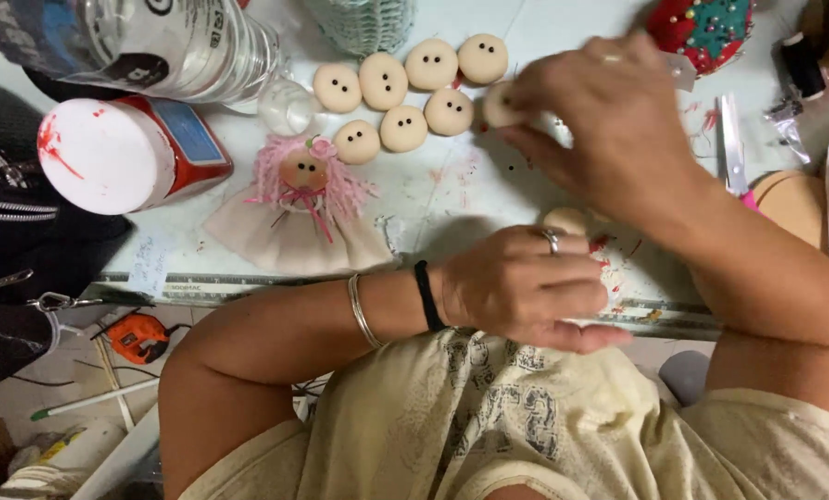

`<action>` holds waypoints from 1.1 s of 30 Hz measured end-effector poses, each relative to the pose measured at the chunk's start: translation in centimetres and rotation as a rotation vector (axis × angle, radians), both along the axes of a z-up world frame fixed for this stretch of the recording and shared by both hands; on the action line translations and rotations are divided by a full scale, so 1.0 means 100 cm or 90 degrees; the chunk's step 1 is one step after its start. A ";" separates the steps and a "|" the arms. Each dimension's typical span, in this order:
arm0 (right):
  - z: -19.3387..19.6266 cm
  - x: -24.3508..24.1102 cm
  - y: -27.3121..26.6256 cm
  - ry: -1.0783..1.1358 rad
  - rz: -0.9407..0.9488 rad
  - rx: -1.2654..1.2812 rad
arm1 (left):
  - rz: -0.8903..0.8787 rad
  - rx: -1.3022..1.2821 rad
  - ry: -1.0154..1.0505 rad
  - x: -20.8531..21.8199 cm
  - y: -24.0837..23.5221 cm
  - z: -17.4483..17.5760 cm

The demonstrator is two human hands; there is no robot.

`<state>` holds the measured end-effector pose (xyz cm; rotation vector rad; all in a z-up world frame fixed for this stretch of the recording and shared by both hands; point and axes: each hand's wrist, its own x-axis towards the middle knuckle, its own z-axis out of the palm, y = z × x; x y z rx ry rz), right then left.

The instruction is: Detailing small wooden beads by marking facial features to create doll heads on a craft workbench.

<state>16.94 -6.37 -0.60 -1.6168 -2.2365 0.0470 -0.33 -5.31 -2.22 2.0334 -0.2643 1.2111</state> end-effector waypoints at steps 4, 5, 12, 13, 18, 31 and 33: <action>-0.017 -0.009 0.009 -0.139 -0.032 0.042 | -0.014 -0.050 0.015 0.002 0.007 0.004; -0.016 -0.008 0.008 -0.185 -0.038 0.059 | -0.018 -0.054 0.025 0.002 0.006 0.004; 0.065 0.023 -0.063 0.175 -0.158 -0.034 | -0.148 -0.245 0.125 0.003 -0.016 -0.047; 0.061 0.029 -0.074 0.174 -0.162 -0.031 | -0.153 -0.242 0.124 0.004 -0.013 -0.045; 0.039 0.048 -0.091 0.106 -0.201 -0.010 | -0.063 -0.424 0.218 0.004 0.003 -0.011; 0.103 0.000 -0.117 0.264 -0.179 -0.014 | 0.049 -0.453 0.172 0.012 0.011 0.009; 0.099 -0.001 -0.129 0.531 0.384 -0.135 | 0.059 -0.478 0.179 0.013 0.009 0.009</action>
